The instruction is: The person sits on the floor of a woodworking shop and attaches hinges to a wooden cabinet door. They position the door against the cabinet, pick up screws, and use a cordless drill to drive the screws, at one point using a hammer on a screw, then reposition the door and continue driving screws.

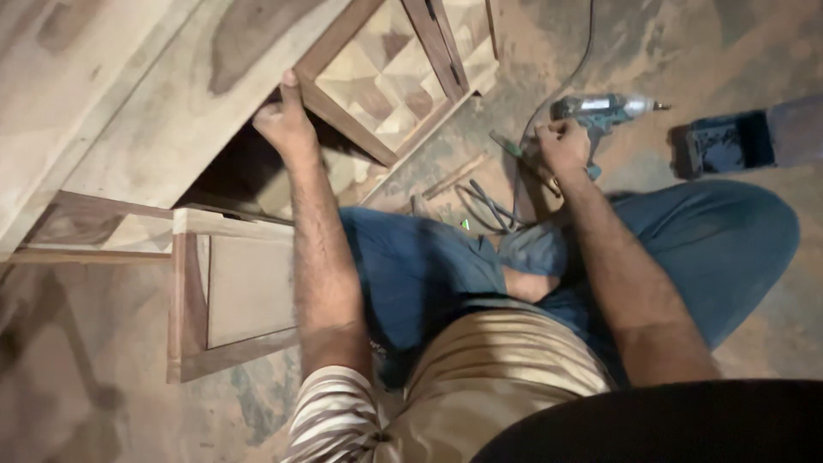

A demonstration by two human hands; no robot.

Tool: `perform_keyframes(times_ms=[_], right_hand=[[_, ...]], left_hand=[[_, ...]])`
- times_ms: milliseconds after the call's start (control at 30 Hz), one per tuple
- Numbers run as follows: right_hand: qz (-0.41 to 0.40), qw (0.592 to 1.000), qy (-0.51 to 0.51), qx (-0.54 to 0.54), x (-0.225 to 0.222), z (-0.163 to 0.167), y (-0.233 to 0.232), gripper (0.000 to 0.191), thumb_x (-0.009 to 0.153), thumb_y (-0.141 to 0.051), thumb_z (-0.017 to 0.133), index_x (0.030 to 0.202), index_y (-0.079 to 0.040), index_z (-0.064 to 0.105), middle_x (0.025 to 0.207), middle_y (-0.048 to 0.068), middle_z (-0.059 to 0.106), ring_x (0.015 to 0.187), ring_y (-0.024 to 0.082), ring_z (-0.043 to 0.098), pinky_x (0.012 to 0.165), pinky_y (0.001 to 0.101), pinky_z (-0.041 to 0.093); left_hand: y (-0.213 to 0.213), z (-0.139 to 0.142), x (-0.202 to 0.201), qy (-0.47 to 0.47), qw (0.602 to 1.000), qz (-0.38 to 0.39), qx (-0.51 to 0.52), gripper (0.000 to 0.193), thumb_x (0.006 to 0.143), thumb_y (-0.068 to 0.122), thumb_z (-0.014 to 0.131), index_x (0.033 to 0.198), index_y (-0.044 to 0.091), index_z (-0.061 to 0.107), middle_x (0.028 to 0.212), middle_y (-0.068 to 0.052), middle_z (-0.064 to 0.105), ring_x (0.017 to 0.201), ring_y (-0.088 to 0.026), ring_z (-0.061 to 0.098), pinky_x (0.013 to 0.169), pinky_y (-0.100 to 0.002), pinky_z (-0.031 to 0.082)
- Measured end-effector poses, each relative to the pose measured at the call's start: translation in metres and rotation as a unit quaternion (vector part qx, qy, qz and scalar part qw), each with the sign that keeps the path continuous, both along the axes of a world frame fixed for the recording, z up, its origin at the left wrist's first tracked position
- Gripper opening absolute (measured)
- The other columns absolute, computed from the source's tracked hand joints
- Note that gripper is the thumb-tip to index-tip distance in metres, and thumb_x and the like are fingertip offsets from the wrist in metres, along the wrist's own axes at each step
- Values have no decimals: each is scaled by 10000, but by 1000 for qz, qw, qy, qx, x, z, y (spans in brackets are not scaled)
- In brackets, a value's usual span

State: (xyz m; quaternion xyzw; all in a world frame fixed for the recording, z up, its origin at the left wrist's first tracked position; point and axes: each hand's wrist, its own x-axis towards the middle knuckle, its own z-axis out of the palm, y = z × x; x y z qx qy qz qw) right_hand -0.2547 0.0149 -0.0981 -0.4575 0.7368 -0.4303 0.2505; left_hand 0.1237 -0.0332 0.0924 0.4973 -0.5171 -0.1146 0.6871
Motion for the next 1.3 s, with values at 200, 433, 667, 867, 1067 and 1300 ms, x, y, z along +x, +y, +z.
perform_keyframes(times_ms=[200,433,667,867,1067,1300], right_hand=[[13,1000,15,-19,2,-1,6,411,852,-434,791,954,-37,757,900,190,747,865,361,732,803,458,571],[28,998,34,-44,1,4,4,365,862,-391,819,919,-37,749,892,195,739,861,374,718,784,461,563],[54,996,37,-54,9,0,9,370,879,-374,844,846,-36,697,889,178,728,826,344,722,760,435,574],[148,988,17,-29,34,-6,-1,311,903,-371,808,998,-82,744,959,166,742,882,329,716,801,425,564],[220,973,23,-62,55,-29,-11,351,908,-344,790,1077,-45,720,1058,230,688,991,400,670,863,460,551],[176,983,56,13,57,-31,-26,386,906,-436,814,972,-64,736,981,227,692,880,431,673,754,524,539]], left_hand=[[5,-10,-2,43,998,-34,19,562,990,343,756,640,-78,628,616,-19,622,573,-106,487,551,-305,418],[4,-9,-2,27,999,-47,5,561,1003,370,722,687,-90,662,628,0,620,575,-92,478,538,-303,400],[2,-16,1,32,996,-86,-17,563,1013,380,729,759,-121,692,682,-19,644,628,-105,508,575,-323,417],[-11,-39,15,17,999,-49,2,618,1024,401,732,652,-63,565,601,-19,563,597,-112,454,590,-316,393],[-9,-111,8,-156,984,-52,74,469,943,213,886,1169,-104,625,1067,-155,723,971,-248,688,886,-391,571],[5,-160,-10,-230,863,-125,432,235,769,193,871,925,30,810,840,-113,797,769,-203,743,724,-340,570]])
